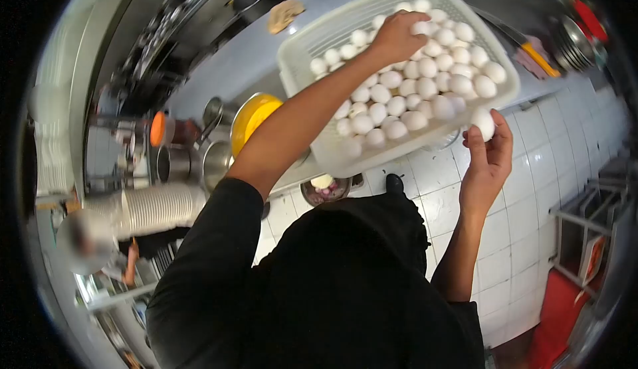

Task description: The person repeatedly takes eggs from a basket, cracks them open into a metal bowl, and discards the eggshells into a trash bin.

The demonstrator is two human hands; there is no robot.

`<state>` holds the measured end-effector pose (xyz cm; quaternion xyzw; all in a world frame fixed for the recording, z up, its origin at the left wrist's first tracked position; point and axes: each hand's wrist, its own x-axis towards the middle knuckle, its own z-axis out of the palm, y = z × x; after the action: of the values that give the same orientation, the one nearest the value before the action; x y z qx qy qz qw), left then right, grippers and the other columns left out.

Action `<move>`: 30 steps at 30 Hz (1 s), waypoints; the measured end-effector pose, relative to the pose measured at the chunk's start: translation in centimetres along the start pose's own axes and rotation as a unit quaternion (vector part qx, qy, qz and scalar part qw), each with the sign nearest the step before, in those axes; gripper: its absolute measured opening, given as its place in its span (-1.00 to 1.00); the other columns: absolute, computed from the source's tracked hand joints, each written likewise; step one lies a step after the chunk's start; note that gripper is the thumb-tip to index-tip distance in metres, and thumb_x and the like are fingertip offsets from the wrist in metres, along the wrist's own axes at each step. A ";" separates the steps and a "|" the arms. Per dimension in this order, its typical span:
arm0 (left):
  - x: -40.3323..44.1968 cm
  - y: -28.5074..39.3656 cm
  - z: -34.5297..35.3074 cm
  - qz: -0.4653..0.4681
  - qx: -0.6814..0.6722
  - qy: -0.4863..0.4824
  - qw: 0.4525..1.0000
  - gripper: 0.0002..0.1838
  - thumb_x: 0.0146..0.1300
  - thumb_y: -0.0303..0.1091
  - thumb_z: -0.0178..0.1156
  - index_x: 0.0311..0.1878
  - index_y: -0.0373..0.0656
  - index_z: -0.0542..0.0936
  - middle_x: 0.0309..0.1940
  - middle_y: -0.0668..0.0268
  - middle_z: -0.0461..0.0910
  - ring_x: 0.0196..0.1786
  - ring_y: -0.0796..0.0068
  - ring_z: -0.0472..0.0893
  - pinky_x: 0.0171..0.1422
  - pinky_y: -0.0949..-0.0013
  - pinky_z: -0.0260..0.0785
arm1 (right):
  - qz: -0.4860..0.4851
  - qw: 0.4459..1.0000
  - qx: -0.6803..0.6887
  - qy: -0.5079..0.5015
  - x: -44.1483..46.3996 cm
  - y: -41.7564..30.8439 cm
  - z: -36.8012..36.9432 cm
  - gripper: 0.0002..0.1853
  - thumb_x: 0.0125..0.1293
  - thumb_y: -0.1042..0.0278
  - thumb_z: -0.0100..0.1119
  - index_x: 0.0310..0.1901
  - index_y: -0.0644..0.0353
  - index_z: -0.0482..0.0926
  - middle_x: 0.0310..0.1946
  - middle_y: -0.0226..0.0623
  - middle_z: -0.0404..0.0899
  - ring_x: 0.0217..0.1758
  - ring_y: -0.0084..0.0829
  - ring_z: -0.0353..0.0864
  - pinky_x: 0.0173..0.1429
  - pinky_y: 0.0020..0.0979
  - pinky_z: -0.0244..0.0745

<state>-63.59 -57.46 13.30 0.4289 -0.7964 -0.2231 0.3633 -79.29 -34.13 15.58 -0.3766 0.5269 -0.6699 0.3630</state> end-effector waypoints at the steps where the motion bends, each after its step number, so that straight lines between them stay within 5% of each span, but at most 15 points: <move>1: -1.3 1.7 -1.8 -0.130 -0.104 -0.009 0.986 -0.52 0.11 -0.33 0.22 0.15 -0.18 0.60 -0.03 0.07 0.59 -0.03 0.24 0.56 0.11 0.28 0.44 | -0.011 1.000 -0.004 -0.011 0.1 0.1 1.1 -0.57 0.41 0.46 0.18 0.26 0.34 0.40 -0.04 -0.26 0.56 -0.09 -0.53 0.54 0.04 -0.50 0.46; 3: -4.7 3.3 -4.5 -0.235 -0.457 0.068 0.855 -0.54 0.21 -0.32 0.11 0.18 -0.28 0.52 -0.01 0.08 0.56 -0.04 0.30 0.53 0.08 0.28 0.44 | -0.037 0.999 -0.010 -0.028 0.1 0.0 3.9 -0.56 0.41 0.48 0.17 0.28 0.35 0.39 0.03 -0.23 0.56 -0.01 -0.51 0.56 0.11 -0.47 0.47; 6: -11.2 3.2 -10.8 -0.290 -0.710 0.109 0.632 -0.59 0.37 -0.27 -0.02 0.17 -0.36 0.43 0.05 0.02 0.51 0.03 0.25 0.51 0.09 0.21 0.44 | -0.111 0.986 -0.013 -0.125 -0.8 0.2 9.2 -0.56 0.40 0.56 0.15 0.28 0.38 0.39 0.12 -0.15 0.53 0.11 -0.42 0.55 0.20 -0.41 0.47; 11: -20.0 2.7 -18.8 -0.314 -0.678 0.286 0.599 -0.63 0.55 -0.22 -0.21 0.10 -0.35 0.41 0.03 0.00 0.48 0.06 0.21 0.50 0.15 0.19 0.46 | -0.272 0.915 -0.098 -0.282 -4.8 -1.4 18.6 -0.58 0.29 0.54 0.23 0.19 0.34 0.49 0.08 -0.07 0.55 0.06 -0.26 0.59 -0.05 -0.39 0.53; 15: -24.5 1.5 -21.3 -0.313 -0.651 0.382 0.577 -0.69 0.56 -0.25 -0.18 0.00 -0.34 0.42 -0.08 0.12 0.45 -0.04 0.24 0.53 0.15 0.15 0.52 | -0.353 0.885 -0.068 -0.294 -8.3 -2.4 23.9 -0.57 0.29 0.50 0.27 0.19 0.31 0.49 0.10 -0.04 0.56 0.06 -0.19 0.60 -0.04 -0.36 0.54; 20: -27.9 -1.3 -21.9 -0.261 -0.688 0.341 0.585 -0.73 0.55 -0.31 -0.16 0.04 -0.32 0.42 -0.05 0.14 0.48 0.00 0.24 0.54 0.17 0.13 0.49 | -0.445 0.863 -0.059 -0.233 -11.4 -0.4 27.9 -0.54 0.26 0.46 0.29 0.20 0.25 0.48 0.13 -0.03 0.55 0.11 -0.06 0.56 0.14 -0.20 0.46; 23: -28.7 -1.5 -22.0 -0.273 -0.693 0.325 0.583 -0.71 0.55 -0.31 -0.18 0.08 -0.33 0.41 0.01 0.13 0.49 0.04 0.26 0.54 0.22 0.15 0.46 | -0.424 0.811 -0.212 -0.344 -12.3 2.8 28.9 -0.56 0.27 0.44 0.26 0.20 0.17 0.51 0.13 -0.06 0.55 0.13 -0.02 0.51 0.24 -0.12 0.37; 27: -29.8 -3.2 -22.0 -0.291 -0.687 0.307 0.590 -0.66 0.57 -0.28 -0.23 0.14 -0.36 0.37 0.06 0.12 0.48 0.11 0.25 0.53 0.31 0.17 0.43 | -0.329 0.863 -0.188 -0.334 -12.8 1.8 28.9 -0.58 0.28 0.44 0.24 0.19 0.13 0.52 0.09 -0.08 0.57 0.03 -0.10 0.53 0.15 -0.19 0.43; 30: -30.1 -3.3 -22.4 -0.281 -0.713 0.304 0.566 -0.65 0.55 -0.25 -0.08 0.18 -0.35 0.36 0.09 0.12 0.47 0.12 0.21 0.53 0.32 0.10 0.44 | -0.007 0.930 -0.037 -0.366 -11.2 0.6 28.7 -0.66 0.28 0.42 0.22 0.09 0.23 0.54 -0.03 -0.17 0.60 -0.05 -0.40 0.55 -0.02 -0.40 0.49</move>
<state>-33.52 -34.72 13.75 0.2756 -0.0611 -0.6654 0.6911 -48.67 -36.72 18.29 -0.6127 0.3795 -0.4683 0.5112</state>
